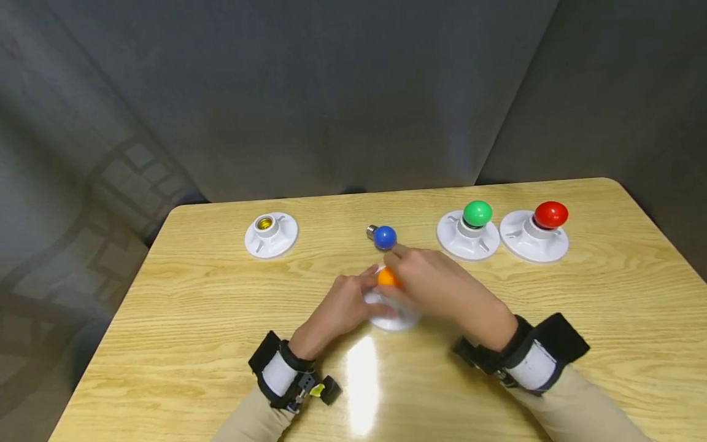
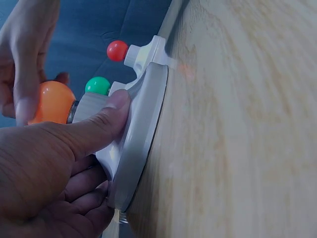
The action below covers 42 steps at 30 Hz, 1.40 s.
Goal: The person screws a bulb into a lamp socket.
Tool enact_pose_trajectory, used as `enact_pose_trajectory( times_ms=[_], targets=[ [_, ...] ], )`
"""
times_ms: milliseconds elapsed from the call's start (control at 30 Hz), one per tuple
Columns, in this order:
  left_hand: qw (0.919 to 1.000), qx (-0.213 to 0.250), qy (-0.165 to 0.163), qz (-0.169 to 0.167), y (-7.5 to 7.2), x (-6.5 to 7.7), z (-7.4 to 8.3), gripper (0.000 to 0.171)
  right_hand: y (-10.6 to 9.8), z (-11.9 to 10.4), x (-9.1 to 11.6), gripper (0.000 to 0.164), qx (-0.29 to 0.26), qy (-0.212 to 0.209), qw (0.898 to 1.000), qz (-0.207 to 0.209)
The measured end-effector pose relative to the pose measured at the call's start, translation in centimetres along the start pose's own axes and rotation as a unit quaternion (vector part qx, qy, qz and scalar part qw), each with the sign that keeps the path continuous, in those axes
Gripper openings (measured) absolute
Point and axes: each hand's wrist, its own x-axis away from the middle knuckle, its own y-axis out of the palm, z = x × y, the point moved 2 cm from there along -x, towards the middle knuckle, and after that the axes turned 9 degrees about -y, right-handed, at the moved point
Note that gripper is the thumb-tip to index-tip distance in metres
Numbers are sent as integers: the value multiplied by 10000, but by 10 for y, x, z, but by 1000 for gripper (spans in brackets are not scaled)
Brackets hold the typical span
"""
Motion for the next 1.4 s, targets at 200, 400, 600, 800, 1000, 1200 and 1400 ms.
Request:
enact_pose_trajectory(
  times_ms=[200,400,600,800,1000,1200,1400],
  targets=[
    [9999,30,94,40,0,1,0,49,-5,-4,3,32,114,425,9985,-337],
    [10000,-48,-8,53,0,0,0,58,-14,-5,7,44,-548,-66,9951,-815],
    [9999,-31,132,100,1,0,0,48,6,-3,-1,41,412,548,9976,-80],
    [9999,87,70,24,1,1,0,50,-2,-7,6,39,402,885,9938,-547],
    [10000,-17,-14,54,0,0,0,55,-9,-8,7,42,-337,239,9946,-952],
    [9998,35,159,120,0,1,1,50,6,-5,0,43,627,828,9946,42],
    [9999,97,23,28,0,1,1,47,-7,-9,7,25,540,806,9942,-471]
  ],
)
